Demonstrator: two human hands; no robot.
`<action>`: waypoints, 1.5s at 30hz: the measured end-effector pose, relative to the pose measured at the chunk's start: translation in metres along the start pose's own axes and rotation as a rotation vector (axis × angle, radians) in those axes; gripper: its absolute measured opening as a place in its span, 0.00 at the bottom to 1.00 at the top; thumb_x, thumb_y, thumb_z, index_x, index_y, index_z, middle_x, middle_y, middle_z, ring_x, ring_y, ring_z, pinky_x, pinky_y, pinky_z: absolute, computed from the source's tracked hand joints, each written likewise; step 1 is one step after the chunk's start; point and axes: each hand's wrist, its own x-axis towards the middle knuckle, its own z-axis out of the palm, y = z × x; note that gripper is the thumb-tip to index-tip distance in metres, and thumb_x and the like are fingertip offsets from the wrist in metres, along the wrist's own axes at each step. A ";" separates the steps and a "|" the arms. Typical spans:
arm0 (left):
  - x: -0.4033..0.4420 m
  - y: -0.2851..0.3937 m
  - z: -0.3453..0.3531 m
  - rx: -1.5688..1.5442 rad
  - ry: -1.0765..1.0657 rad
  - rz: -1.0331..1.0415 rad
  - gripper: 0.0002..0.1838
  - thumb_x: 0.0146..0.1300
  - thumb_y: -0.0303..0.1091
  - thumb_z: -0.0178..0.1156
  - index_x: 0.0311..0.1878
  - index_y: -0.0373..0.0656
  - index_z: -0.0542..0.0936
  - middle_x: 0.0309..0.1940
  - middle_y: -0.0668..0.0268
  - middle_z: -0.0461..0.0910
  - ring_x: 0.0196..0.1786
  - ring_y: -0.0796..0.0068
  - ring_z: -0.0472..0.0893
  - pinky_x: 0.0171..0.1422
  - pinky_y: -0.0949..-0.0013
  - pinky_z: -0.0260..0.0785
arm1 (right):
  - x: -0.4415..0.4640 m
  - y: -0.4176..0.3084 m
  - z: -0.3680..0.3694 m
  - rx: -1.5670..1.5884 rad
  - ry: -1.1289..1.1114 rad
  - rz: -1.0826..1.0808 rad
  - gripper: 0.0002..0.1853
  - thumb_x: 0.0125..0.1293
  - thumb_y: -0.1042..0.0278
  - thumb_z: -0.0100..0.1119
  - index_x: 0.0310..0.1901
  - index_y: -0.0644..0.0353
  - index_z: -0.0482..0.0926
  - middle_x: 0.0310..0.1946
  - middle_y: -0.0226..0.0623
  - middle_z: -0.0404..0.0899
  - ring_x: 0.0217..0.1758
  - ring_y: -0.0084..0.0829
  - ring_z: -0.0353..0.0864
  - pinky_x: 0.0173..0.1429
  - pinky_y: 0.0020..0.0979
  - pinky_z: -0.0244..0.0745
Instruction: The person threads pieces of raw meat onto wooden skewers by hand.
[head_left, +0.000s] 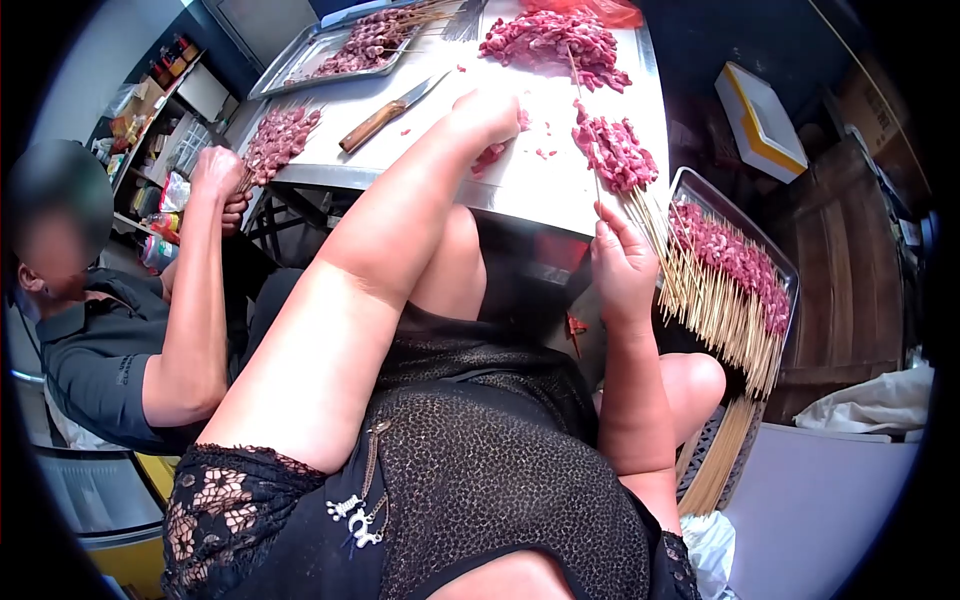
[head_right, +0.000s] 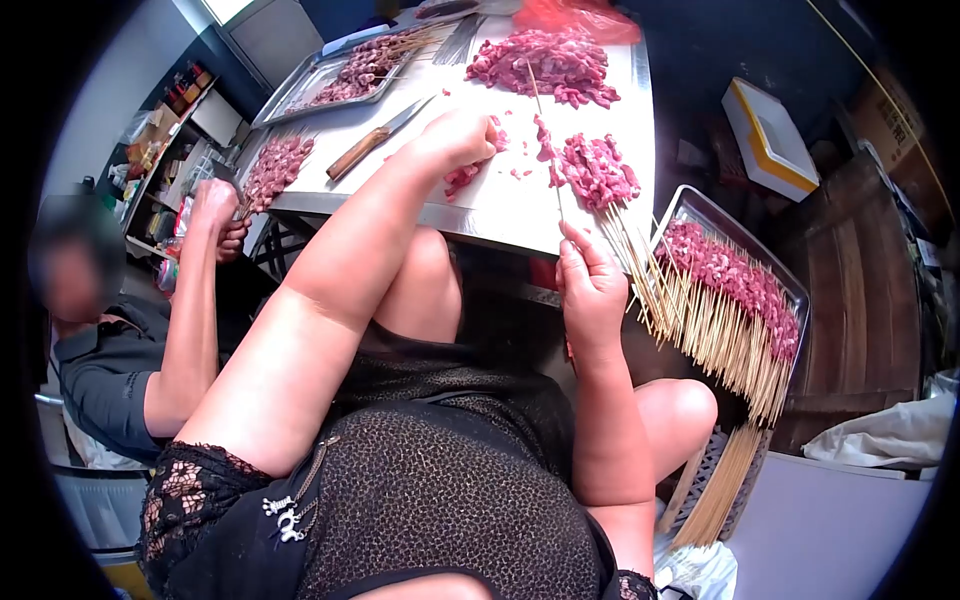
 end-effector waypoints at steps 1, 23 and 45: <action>0.003 -0.003 0.006 0.001 -0.002 0.004 0.08 0.52 0.34 0.62 0.33 0.42 0.84 0.26 0.60 0.82 0.29 0.69 0.81 0.39 0.67 0.72 | -0.001 -0.002 0.000 -0.012 0.003 0.003 0.14 0.66 0.77 0.51 0.52 0.65 0.76 0.22 0.19 0.66 0.22 0.10 0.60 0.25 0.13 0.56; -0.003 -0.005 0.018 -2.059 0.164 -0.028 0.10 0.67 0.28 0.48 0.47 0.33 0.73 0.45 0.45 0.76 0.50 0.55 0.79 0.59 0.55 0.72 | -0.004 -0.008 0.000 -0.295 -0.028 0.061 0.13 0.64 0.75 0.53 0.50 0.67 0.78 0.24 0.20 0.70 0.24 0.11 0.64 0.28 0.14 0.58; -0.010 -0.006 0.018 -2.087 0.129 0.009 0.11 0.70 0.28 0.42 0.46 0.31 0.70 0.48 0.41 0.74 0.53 0.48 0.76 0.61 0.52 0.70 | -0.003 -0.009 -0.013 -0.627 0.009 -0.261 0.11 0.63 0.72 0.57 0.46 0.61 0.81 0.29 0.38 0.82 0.28 0.20 0.75 0.37 0.23 0.71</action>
